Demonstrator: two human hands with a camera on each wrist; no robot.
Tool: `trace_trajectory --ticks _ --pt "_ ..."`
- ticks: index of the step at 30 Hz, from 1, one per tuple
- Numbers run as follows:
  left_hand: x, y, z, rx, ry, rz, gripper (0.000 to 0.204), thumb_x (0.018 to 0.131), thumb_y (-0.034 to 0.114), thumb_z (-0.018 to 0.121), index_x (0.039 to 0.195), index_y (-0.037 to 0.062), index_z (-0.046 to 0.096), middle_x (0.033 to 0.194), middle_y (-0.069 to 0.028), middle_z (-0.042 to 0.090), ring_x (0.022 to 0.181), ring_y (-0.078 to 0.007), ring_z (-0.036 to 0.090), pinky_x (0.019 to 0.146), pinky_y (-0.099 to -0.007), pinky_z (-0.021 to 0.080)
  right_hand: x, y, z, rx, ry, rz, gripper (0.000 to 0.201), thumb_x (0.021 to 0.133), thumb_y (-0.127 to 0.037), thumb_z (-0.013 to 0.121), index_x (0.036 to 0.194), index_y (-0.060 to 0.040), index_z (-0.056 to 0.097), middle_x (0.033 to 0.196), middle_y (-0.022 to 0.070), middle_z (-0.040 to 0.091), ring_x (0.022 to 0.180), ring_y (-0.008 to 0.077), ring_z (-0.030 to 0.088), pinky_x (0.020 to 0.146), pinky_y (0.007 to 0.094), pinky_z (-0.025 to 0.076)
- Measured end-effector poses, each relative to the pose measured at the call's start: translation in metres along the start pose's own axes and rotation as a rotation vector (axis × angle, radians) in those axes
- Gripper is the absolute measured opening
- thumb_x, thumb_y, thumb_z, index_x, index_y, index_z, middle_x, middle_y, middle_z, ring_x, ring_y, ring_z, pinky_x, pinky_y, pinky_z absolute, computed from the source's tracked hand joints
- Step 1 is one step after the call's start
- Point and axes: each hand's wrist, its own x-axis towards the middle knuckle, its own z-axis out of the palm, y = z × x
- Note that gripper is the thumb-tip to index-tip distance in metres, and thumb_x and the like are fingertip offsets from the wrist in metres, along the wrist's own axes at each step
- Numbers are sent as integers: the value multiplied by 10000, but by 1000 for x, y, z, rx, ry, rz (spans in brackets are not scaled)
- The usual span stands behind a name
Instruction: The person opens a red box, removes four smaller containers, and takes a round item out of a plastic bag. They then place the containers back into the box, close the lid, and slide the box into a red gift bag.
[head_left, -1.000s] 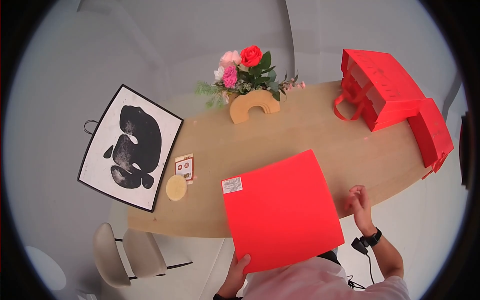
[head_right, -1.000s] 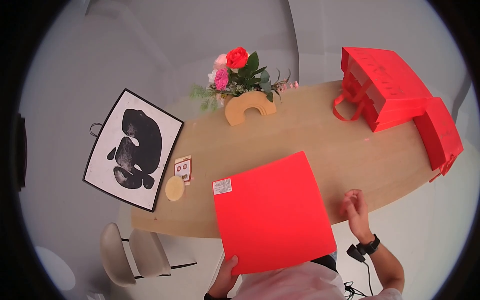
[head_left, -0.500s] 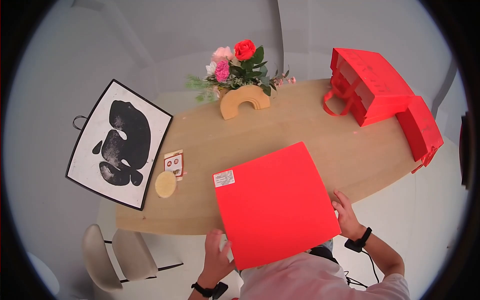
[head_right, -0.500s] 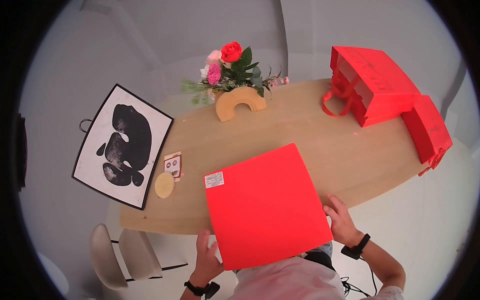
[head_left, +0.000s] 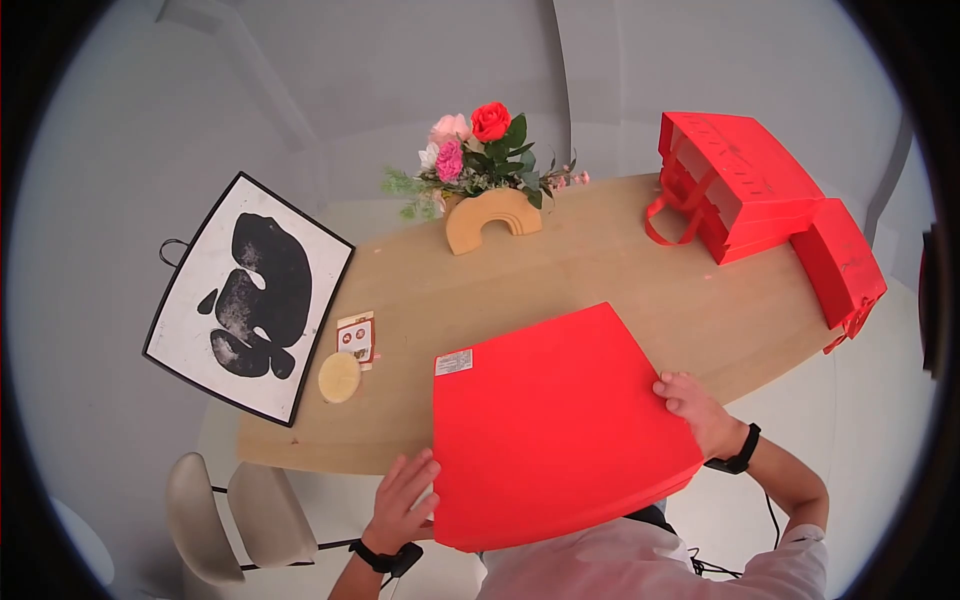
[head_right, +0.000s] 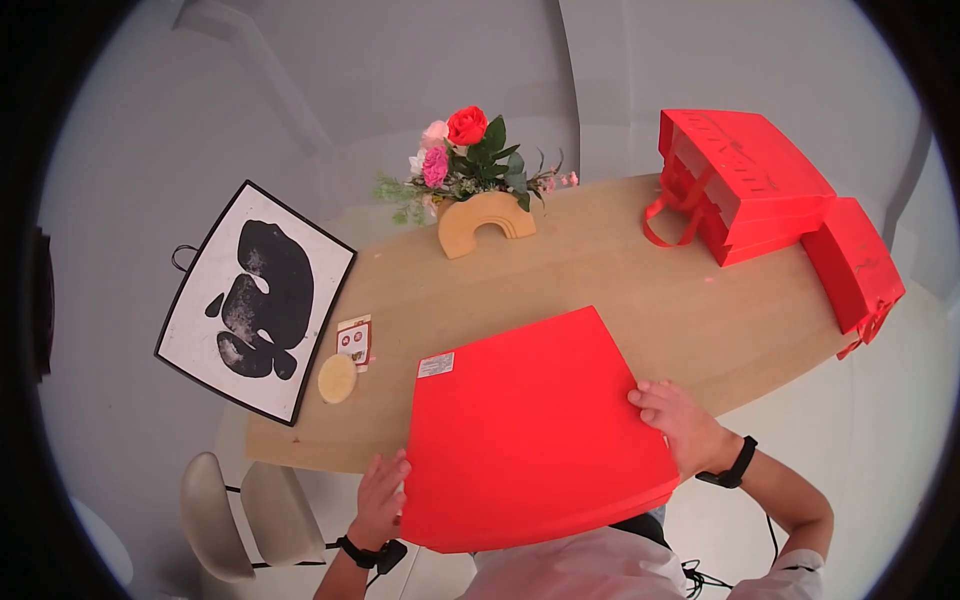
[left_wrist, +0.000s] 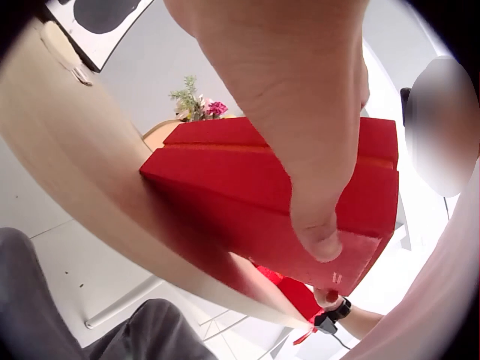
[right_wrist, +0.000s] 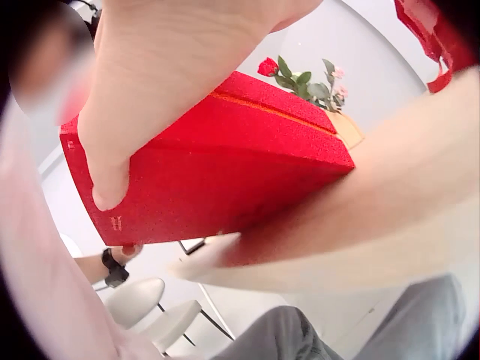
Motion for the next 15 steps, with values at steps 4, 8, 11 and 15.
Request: trace_trajectory --ticks 4,8,11,15 --pt "24 -12 -7 -89 5 -111 874 882 427 755 1570 164 285 1390 -191 570 1288 -404 564 1163 -568 328 23 14 -4 249 156 -62 912 722 -525 852 1374 -19 465 1452 213 474 1374 407 451 1129 522 357" --pt "64 -20 4 -291 175 -174 900 872 448 749 1563 94 292 1392 -197 551 1221 -429 582 1156 -577 325 67 11 -13 498 274 22 1038 721 -565 850 1488 -39 389 1477 208 448 1388 388 437 1139 526 346" --pt "37 -42 28 -449 180 -264 811 898 466 714 1498 30 386 1383 -192 555 1211 -422 578 1116 -569 362 49 42 -10 329 235 -7 893 773 -495 838 1448 -47 462 1440 204 489 1359 362 474 1080 485 421" --pt "22 -68 61 -411 229 -338 703 958 540 617 1381 -11 514 1346 -193 582 1208 -389 590 1046 -533 425 42 77 14 364 33 309 806 878 -530 741 1435 -20 460 1371 136 538 1266 219 526 1032 383 448"
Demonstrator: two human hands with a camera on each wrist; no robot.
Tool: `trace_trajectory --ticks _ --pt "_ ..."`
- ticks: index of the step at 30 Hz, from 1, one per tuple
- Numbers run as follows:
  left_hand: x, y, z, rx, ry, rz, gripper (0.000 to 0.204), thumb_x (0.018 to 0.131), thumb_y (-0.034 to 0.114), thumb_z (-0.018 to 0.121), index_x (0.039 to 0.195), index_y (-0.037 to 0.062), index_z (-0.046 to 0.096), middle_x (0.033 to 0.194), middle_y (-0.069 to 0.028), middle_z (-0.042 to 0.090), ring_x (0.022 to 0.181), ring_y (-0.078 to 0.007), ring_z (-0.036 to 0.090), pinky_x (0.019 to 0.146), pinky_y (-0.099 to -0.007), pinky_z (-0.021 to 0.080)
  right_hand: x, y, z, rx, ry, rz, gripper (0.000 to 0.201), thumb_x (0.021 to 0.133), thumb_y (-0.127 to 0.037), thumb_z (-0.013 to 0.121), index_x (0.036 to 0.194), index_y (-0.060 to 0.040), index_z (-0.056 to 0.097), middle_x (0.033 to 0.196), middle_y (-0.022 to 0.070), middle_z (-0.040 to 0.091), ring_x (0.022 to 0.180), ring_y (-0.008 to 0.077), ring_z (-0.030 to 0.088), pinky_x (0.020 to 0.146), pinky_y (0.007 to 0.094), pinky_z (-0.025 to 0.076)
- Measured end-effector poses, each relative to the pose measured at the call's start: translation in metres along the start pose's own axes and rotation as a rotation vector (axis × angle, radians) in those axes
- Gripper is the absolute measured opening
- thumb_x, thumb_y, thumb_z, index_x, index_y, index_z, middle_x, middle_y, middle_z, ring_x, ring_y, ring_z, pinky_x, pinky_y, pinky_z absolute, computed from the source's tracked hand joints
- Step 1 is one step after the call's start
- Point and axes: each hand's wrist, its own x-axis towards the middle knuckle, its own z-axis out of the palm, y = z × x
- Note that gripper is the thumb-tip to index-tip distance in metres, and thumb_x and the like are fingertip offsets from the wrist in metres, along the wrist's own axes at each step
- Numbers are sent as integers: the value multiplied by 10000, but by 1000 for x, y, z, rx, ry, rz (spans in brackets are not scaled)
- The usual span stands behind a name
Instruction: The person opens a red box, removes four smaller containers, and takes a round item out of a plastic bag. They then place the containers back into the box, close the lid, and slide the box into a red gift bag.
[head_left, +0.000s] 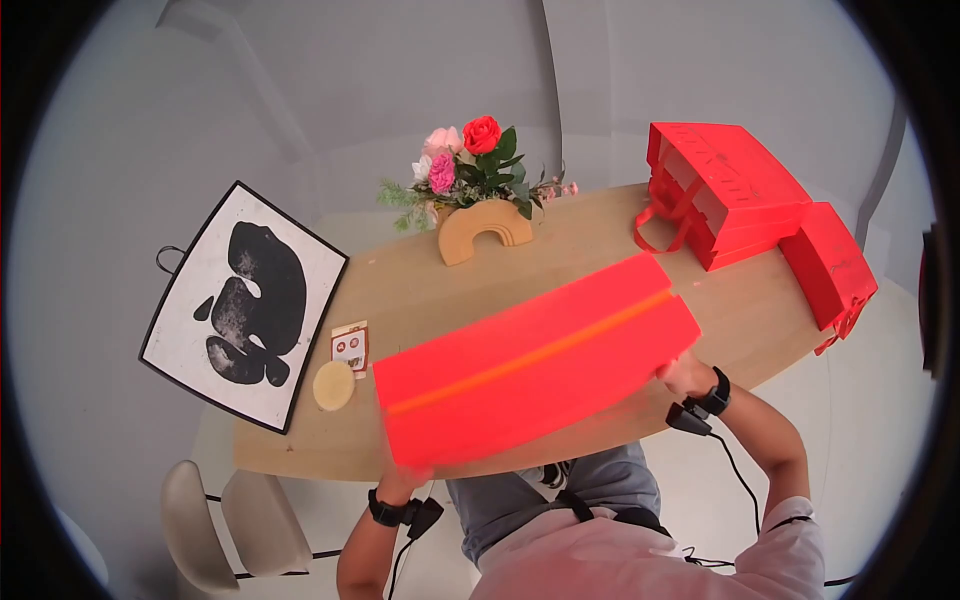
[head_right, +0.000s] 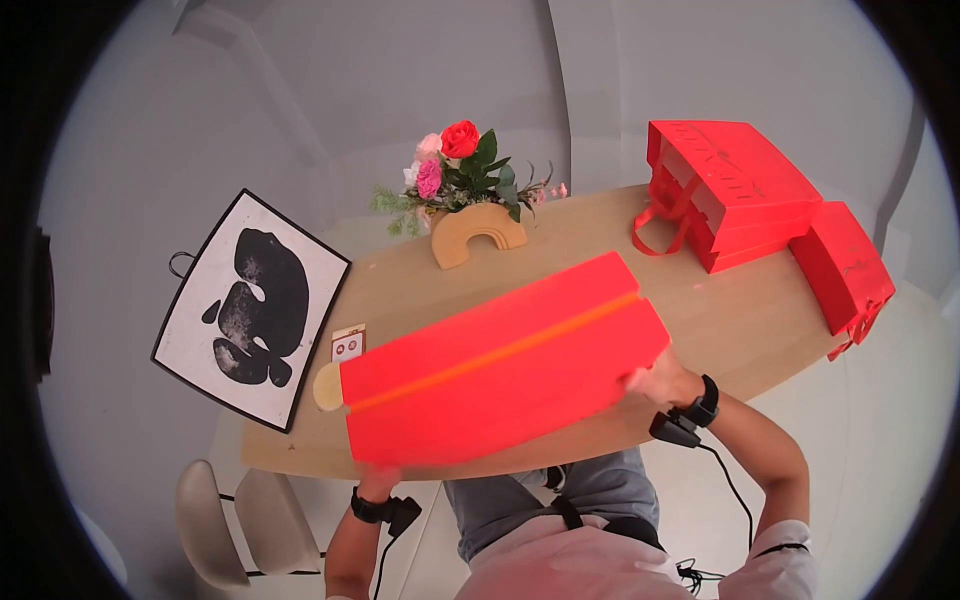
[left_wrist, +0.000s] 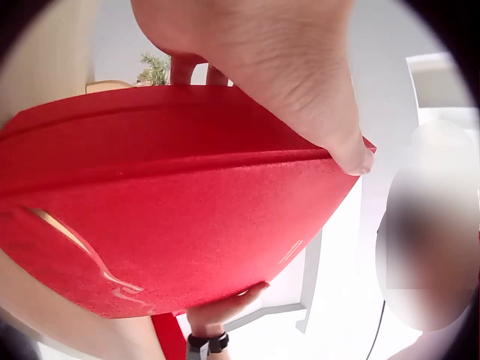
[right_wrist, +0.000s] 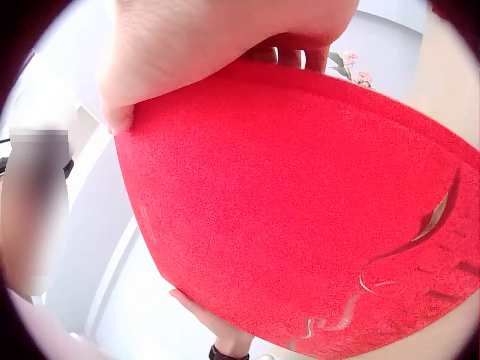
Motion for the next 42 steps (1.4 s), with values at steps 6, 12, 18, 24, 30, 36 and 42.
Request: trace_trajectory --ticks 6,12,18,24,30,36,42 --pt "-26 -92 -2 188 -12 -215 643 1027 465 579 1477 30 433 1447 -126 540 1301 -278 552 1070 -437 483 39 -35 9 420 194 -90 972 903 -686 627 1504 20 335 1423 125 506 1321 222 472 1092 395 399" --pt "101 -40 13 -788 188 -148 984 944 751 464 1598 55 225 1565 -115 406 1390 -272 453 1157 -437 388 79 -76 -3 403 219 95 887 986 -616 543 1543 22 280 1478 154 477 1367 252 452 1135 395 360" --pt "165 -14 26 -793 192 -102 853 1035 669 320 1634 93 127 1605 -122 339 1427 -261 401 1191 -436 332 114 -74 -16 532 200 369 875 1015 -613 485 1569 13 228 1550 176 385 1429 248 389 1180 386 324" --pt "171 -33 31 -696 97 -283 793 1065 626 251 1625 76 133 1600 -151 319 1450 -261 367 1186 -439 332 129 -29 -17 719 144 390 896 1013 -626 467 1594 -13 170 1599 181 310 1474 263 332 1210 406 289" --pt "170 -76 20 -841 -205 -621 786 1062 616 311 1614 78 157 1610 -144 308 1484 -270 325 1205 -428 305 133 6 -19 616 -50 374 864 1013 -585 502 1615 -61 169 1628 159 286 1493 266 313 1212 420 291" --pt "147 -86 45 -823 -9 -584 801 1030 599 458 1568 30 292 1553 -157 410 1438 -256 404 1175 -401 356 129 35 -1 763 27 490 845 1015 -590 495 1583 -11 258 1597 171 360 1456 262 385 1202 408 319" --pt "130 -95 56 -936 -8 -810 822 1012 641 449 1524 3 370 1486 -154 489 1353 -254 496 1112 -386 428 124 52 16 926 31 609 852 1010 -631 467 1562 -1 313 1579 189 394 1427 282 430 1187 399 347"
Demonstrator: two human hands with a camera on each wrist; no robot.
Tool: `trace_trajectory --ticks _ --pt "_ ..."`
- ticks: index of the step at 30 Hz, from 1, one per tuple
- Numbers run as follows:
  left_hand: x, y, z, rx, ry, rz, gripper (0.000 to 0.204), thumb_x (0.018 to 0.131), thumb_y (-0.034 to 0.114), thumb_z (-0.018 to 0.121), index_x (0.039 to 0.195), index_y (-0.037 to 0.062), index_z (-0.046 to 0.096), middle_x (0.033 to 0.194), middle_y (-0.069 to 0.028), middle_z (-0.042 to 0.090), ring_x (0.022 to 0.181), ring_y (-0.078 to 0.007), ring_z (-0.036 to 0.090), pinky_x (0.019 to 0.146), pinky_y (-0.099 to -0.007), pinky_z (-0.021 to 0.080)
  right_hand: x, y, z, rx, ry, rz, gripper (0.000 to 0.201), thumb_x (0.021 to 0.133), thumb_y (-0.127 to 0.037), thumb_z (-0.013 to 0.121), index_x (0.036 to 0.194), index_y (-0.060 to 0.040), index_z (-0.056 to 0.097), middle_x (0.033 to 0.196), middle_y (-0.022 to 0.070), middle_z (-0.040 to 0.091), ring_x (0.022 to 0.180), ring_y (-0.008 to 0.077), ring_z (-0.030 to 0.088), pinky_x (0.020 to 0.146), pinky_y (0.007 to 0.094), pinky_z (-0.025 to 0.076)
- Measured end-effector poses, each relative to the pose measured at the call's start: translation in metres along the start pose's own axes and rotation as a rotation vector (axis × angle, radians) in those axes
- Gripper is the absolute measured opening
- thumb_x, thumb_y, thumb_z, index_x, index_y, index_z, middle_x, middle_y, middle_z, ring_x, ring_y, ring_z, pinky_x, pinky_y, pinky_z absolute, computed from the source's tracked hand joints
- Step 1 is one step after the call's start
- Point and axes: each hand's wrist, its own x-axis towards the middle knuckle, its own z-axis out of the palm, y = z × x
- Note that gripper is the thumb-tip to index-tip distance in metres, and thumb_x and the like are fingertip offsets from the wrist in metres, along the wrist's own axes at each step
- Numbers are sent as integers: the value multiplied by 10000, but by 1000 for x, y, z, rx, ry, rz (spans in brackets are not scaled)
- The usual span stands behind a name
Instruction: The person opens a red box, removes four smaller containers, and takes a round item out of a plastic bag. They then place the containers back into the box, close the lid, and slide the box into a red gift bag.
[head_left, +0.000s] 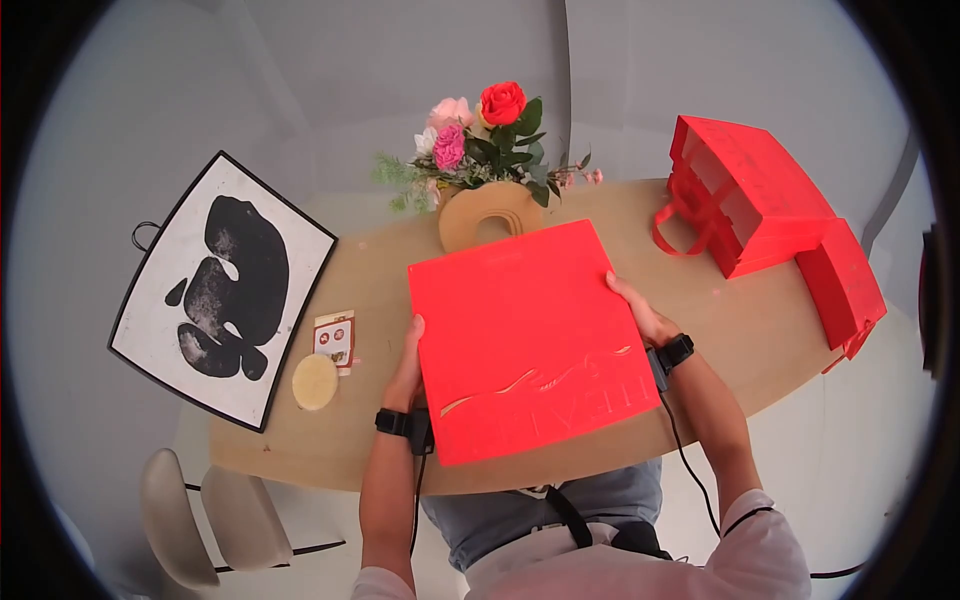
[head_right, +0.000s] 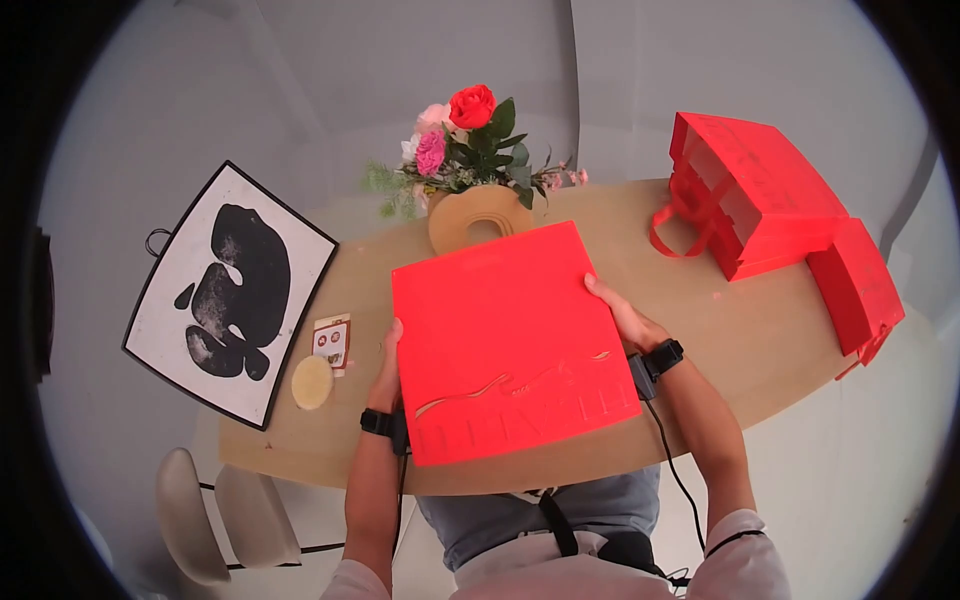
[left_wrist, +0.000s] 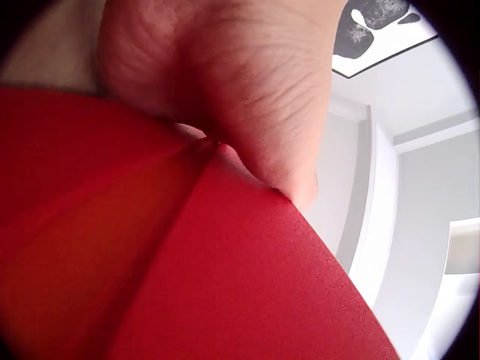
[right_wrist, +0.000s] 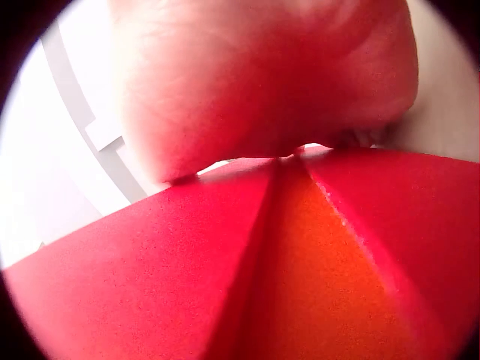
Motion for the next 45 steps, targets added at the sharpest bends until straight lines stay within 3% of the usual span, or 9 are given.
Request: trace_trajectory --ticks 8,19,25,26,30,32,36,38,45 --pt "-6 -2 7 62 21 19 820 1004 674 410 1478 6 427 1416 -171 532 1281 -257 548 1046 -391 473 -16 2 13 -5 28 28 886 990 -673 464 1561 -10 322 1577 198 399 1411 299 451 1169 432 373" --pt "-8 -4 5 50 -18 21 796 1028 634 408 1513 4 380 1481 -164 486 1340 -250 504 1104 -385 429 -24 -9 24 -111 1 48 888 1004 -674 425 1581 -16 274 1604 190 357 1434 300 420 1179 447 362" --pt "-18 9 10 77 -54 25 751 1072 570 369 1566 8 306 1586 -154 381 1442 -240 401 1182 -378 347 2 -1 5 -34 -59 -32 932 994 -665 459 1612 -26 179 1662 179 244 1502 308 311 1217 452 291" --pt "-22 13 9 89 -81 25 734 1081 552 359 1572 9 299 1599 -153 367 1456 -240 385 1191 -377 334 20 6 -11 -167 19 -172 952 972 -638 508 1618 -30 161 1671 176 219 1518 305 273 1232 444 247" --pt "-69 13 -3 208 -46 148 676 1098 482 363 1577 9 292 1612 -163 348 1474 -253 364 1201 -397 322 43 -9 -24 -402 79 -424 1015 885 -529 623 1630 -39 136 1677 163 201 1541 291 210 1253 416 160" --pt "-121 22 1 163 39 116 604 1092 388 412 1549 -1 342 1584 -179 394 1442 -266 416 1181 -419 347 47 -17 -29 -375 -18 -380 998 869 -499 632 1621 -36 167 1649 162 255 1522 284 250 1243 411 186" --pt "-203 -6 15 61 284 112 402 1008 221 524 1329 -20 544 1304 -149 620 1221 -285 589 1053 -407 462 51 -19 -33 -328 -144 -270 892 869 -437 646 1574 -27 282 1546 146 401 1455 253 362 1210 392 252" --pt "-234 -40 1 -204 114 80 317 984 189 538 1220 -19 577 1203 -127 641 1173 -299 607 1021 -412 486 40 -21 -30 -338 -131 -289 863 875 -430 655 1554 -24 310 1523 140 425 1435 245 384 1204 387 264" --pt "-233 -38 93 -240 229 20 355 941 223 545 1242 35 553 1261 -115 609 1296 -296 524 1099 -534 414 -20 11 -36 -320 66 -387 771 920 -379 706 1501 -13 356 1458 128 477 1374 222 436 1174 379 317"
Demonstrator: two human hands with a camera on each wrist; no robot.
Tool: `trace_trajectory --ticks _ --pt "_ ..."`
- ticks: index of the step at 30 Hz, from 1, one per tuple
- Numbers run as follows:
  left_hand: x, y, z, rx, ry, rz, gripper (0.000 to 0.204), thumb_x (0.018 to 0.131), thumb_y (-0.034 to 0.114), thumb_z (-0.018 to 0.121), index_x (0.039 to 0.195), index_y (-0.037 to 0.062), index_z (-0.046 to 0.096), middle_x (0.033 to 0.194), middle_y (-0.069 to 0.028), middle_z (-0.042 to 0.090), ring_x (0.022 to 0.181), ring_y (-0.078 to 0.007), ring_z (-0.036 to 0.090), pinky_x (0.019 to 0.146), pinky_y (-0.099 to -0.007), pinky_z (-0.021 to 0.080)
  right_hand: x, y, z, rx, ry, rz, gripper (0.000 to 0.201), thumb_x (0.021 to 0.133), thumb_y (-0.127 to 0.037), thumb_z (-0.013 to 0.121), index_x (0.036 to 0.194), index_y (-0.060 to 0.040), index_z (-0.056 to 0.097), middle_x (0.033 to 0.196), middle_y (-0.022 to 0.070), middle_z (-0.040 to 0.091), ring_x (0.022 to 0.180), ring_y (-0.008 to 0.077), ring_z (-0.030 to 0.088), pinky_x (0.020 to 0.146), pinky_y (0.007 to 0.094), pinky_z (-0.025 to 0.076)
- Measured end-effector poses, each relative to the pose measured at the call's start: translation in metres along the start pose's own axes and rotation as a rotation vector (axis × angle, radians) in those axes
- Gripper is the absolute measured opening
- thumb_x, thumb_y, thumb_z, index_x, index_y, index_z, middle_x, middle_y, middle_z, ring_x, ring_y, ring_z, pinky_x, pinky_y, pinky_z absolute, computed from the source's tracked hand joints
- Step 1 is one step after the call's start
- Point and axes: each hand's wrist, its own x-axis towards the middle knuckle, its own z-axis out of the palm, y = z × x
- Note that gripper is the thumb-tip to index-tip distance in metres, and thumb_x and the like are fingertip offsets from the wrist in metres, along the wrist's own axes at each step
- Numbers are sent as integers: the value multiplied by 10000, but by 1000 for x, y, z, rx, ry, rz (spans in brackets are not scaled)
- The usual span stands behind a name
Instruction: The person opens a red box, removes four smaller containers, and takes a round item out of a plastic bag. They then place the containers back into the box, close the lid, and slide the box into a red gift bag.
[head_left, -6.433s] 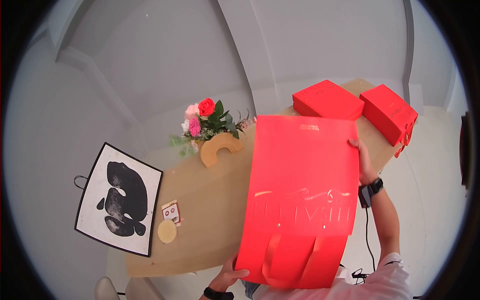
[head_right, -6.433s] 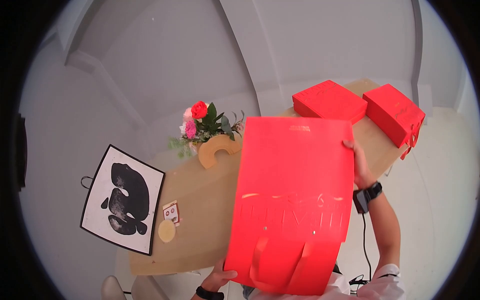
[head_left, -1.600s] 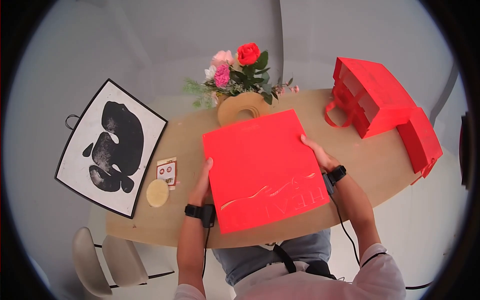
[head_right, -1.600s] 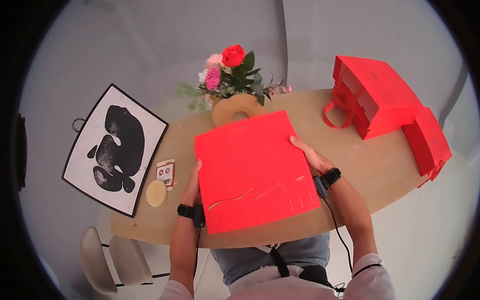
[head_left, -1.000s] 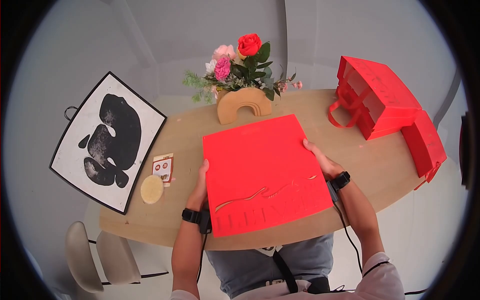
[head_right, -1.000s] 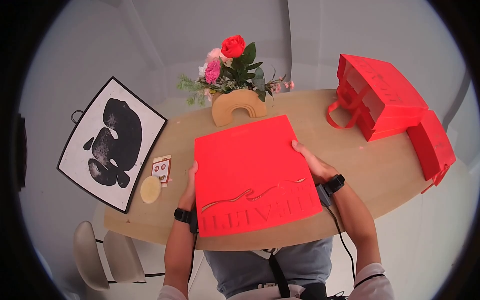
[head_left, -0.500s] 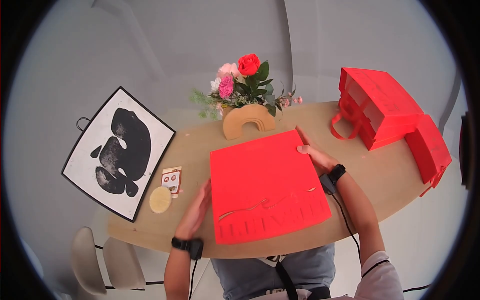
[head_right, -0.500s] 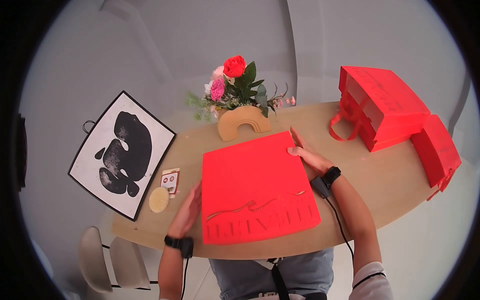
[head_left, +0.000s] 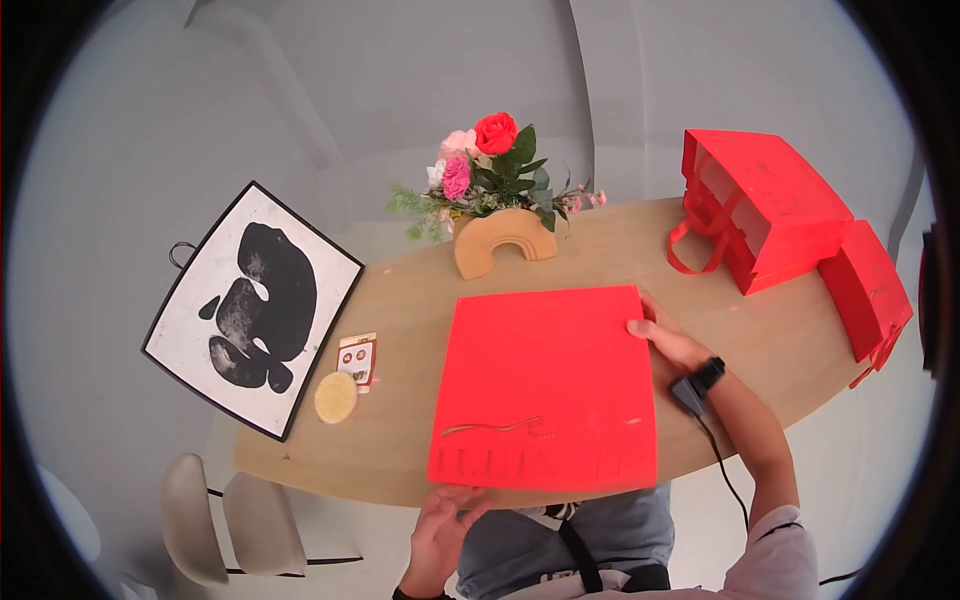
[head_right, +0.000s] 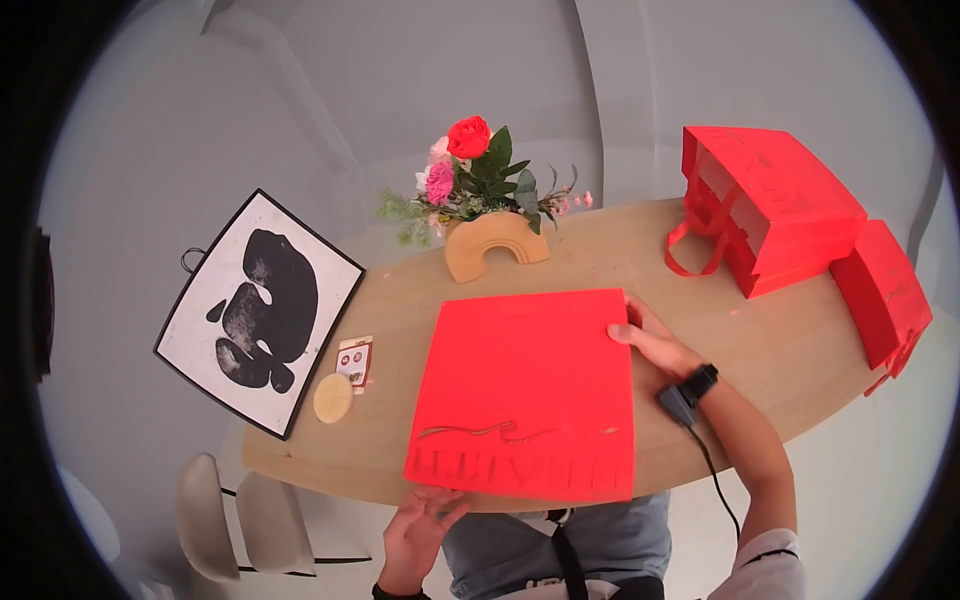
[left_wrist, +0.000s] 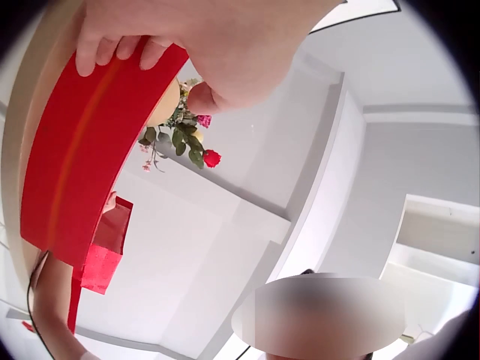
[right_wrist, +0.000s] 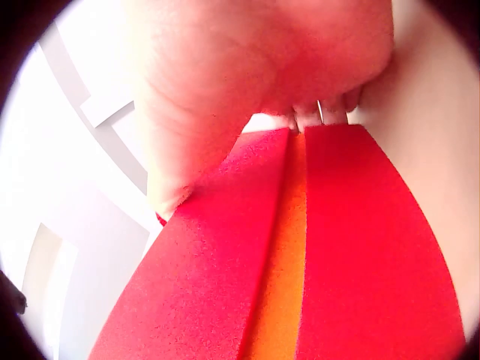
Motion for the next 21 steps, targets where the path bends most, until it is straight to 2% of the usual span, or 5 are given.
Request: trace_trajectory --ticks 6,12,14,19,21 --pt "14 13 17 92 -32 22 547 947 255 537 1453 87 416 1521 -107 413 1440 -272 391 1174 -574 320 -96 -3 17 -2 288 -66 604 948 -278 710 1390 -6 401 1357 111 511 1284 198 481 1126 364 371" --pt "95 27 1 488 -286 131 755 996 280 592 1612 76 208 1608 -98 322 1463 -222 360 1189 -419 318 -190 -11 63 -235 427 -38 694 950 -359 712 1375 10 306 1323 133 470 1274 200 442 1110 386 356" --pt "121 50 8 522 -372 53 749 1020 302 624 1581 -24 250 1557 -151 407 1419 -236 414 1168 -388 366 -219 -5 66 -234 356 -67 638 978 -397 659 1349 8 334 1289 125 469 1241 188 455 1082 378 370" --pt "164 79 -6 725 -313 63 589 1033 394 605 1416 -46 519 1313 -131 621 1160 -180 625 999 -323 511 -222 -21 50 21 217 54 602 1001 -438 606 1335 -2 360 1250 114 474 1193 185 491 1055 372 396" --pt "156 91 -12 659 -237 35 500 1059 371 562 1376 -16 554 1089 -91 686 984 -134 658 854 -305 550 -190 -19 35 -243 218 -92 657 1011 -520 550 1384 -19 347 1304 135 485 1230 235 512 1087 418 393"
